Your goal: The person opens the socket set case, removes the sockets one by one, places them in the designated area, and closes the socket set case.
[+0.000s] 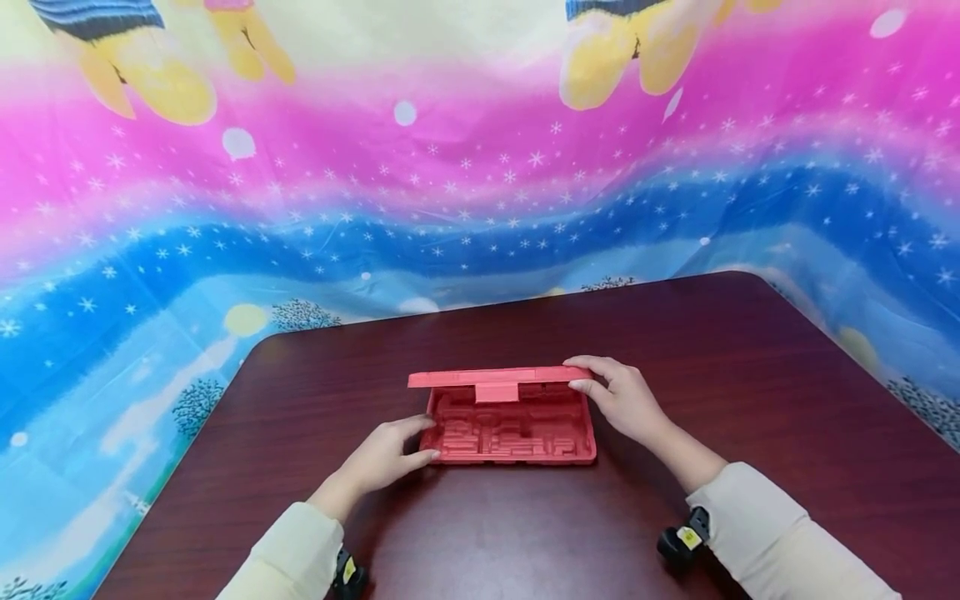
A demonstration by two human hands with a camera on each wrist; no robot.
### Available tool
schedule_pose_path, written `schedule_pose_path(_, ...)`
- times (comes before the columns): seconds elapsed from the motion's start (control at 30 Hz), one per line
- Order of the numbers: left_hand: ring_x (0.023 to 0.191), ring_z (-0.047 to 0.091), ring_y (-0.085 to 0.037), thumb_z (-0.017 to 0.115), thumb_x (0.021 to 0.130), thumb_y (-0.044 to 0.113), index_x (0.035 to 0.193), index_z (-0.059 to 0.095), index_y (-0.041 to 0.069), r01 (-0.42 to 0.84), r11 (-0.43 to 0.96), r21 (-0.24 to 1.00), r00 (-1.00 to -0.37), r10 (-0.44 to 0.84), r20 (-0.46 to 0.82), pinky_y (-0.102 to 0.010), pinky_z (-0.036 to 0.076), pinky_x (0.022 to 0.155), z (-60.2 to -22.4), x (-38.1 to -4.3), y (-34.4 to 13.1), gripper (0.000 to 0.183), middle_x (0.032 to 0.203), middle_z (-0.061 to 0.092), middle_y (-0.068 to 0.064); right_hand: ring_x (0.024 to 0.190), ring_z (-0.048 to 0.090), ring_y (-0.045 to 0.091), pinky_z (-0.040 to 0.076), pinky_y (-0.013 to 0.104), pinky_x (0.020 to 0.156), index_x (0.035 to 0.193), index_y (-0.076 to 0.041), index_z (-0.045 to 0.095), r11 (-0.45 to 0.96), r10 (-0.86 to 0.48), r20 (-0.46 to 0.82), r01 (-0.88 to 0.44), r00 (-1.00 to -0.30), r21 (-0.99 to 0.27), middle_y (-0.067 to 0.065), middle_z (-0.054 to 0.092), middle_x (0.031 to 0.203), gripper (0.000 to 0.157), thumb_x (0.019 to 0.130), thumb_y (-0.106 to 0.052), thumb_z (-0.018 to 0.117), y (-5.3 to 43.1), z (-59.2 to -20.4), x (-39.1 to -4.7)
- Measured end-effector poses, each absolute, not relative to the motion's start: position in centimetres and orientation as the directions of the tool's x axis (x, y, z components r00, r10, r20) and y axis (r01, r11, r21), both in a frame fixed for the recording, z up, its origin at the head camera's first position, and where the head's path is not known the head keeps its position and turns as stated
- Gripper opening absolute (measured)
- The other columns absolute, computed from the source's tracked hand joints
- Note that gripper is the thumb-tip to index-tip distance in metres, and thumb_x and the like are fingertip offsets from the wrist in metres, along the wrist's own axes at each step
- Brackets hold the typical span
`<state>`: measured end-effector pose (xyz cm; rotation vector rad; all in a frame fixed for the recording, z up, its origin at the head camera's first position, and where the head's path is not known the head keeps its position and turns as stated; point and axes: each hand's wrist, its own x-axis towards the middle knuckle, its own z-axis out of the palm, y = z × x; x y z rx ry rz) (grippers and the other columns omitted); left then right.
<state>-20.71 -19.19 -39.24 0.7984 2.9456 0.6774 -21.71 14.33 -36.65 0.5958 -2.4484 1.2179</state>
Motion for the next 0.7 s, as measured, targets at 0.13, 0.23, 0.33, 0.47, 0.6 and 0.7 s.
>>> schedule_pose_path(0.13, 0.109, 0.047, -0.02, 0.064, 0.076, 0.033, 0.116, 0.055, 0.008, 0.501, 0.774, 0.387, -0.86, 0.496, 0.122, -0.036, 0.039, 0.087, -39.2, -20.5, -19.1, 0.048, 0.118, 0.052, -0.007, 0.087, 0.056, 0.019, 0.046, 0.037, 0.073, 0.106, -0.007, 0.061, 0.53, -0.21, 0.468, -0.502, -0.858, -0.684, 0.007, 0.062, 0.095, 0.027, 0.08, -0.016, 0.06, 14.4, -36.2, -22.1)
schedule_pose_path(0.23, 0.111, 0.045, -0.019, 0.065, 0.076, 0.032, 0.116, 0.055, 0.007, 0.523, 0.77, 0.366, -0.849, 0.51, 0.138, -0.036, 0.038, 0.088, -39.1, -20.5, -18.9, 0.049, 0.121, 0.05, -0.007, 0.079, 0.055, 0.017, 0.045, 0.035, 0.069, 0.105, -0.008, 0.061, 0.534, -0.207, 0.469, -0.501, -0.859, -0.682, 0.006, 0.063, 0.092, 0.026, 0.081, -0.018, 0.059, 14.4, -35.9, -22.4)
schedule_pose_path(0.33, 0.115, 0.042, -0.019, 0.065, 0.076, 0.032, 0.118, 0.053, 0.007, 0.527, 0.773, 0.354, -0.847, 0.514, 0.137, -0.036, 0.037, 0.089, -39.1, -20.4, -18.6, 0.051, 0.125, 0.047, -0.007, 0.072, 0.052, 0.015, 0.044, 0.032, 0.065, 0.104, -0.008, 0.061, 0.545, -0.204, 0.467, -0.496, -0.861, -0.676, 0.004, 0.063, 0.089, 0.025, 0.081, -0.017, 0.059, 14.5, -35.7, -22.6)
schedule_pose_path(0.47, 0.118, 0.037, -0.02, 0.065, 0.075, 0.035, 0.12, 0.052, 0.008, 0.526, 0.773, 0.353, -0.845, 0.522, 0.116, -0.038, 0.035, 0.091, -39.3, -20.2, -18.4, 0.054, 0.128, 0.043, -0.006, 0.071, 0.052, 0.014, 0.044, 0.031, 0.064, 0.105, -0.008, 0.061, 0.543, -0.207, 0.449, -0.484, -0.869, -0.686, 0.003, 0.063, 0.087, 0.026, 0.082, -0.019, 0.058, 14.4, -35.4, -22.8)
schedule_pose_path(0.6, 0.119, 0.035, -0.022, 0.064, 0.075, 0.037, 0.122, 0.05, 0.008, 0.538, 0.764, 0.356, -0.833, 0.547, 0.084, -0.038, 0.034, 0.092, -39.5, -19.9, -18.3, 0.057, 0.129, 0.042, -0.008, 0.079, 0.056, 0.016, 0.046, 0.036, 0.071, 0.105, -0.007, 0.061, 0.521, -0.205, 0.435, -0.474, -0.877, -0.71, 0.005, 0.064, 0.09, 0.029, 0.082, -0.023, 0.056, 14.4, -35.1, -23.0)
schedule_pose_path(0.7, 0.12, 0.035, -0.022, 0.064, 0.075, 0.039, 0.122, 0.049, 0.007, 0.544, 0.756, 0.363, -0.824, 0.563, 0.063, -0.039, 0.034, 0.092, -39.6, -19.6, -18.2, 0.059, 0.129, 0.041, -0.009, 0.083, 0.057, 0.017, 0.045, 0.039, 0.074, 0.105, -0.007, 0.061, 0.508, -0.202, 0.423, -0.464, -0.883, -0.726, 0.005, 0.063, 0.092, 0.029, 0.082, -0.024, 0.056, 14.4, -34.8, -23.1)
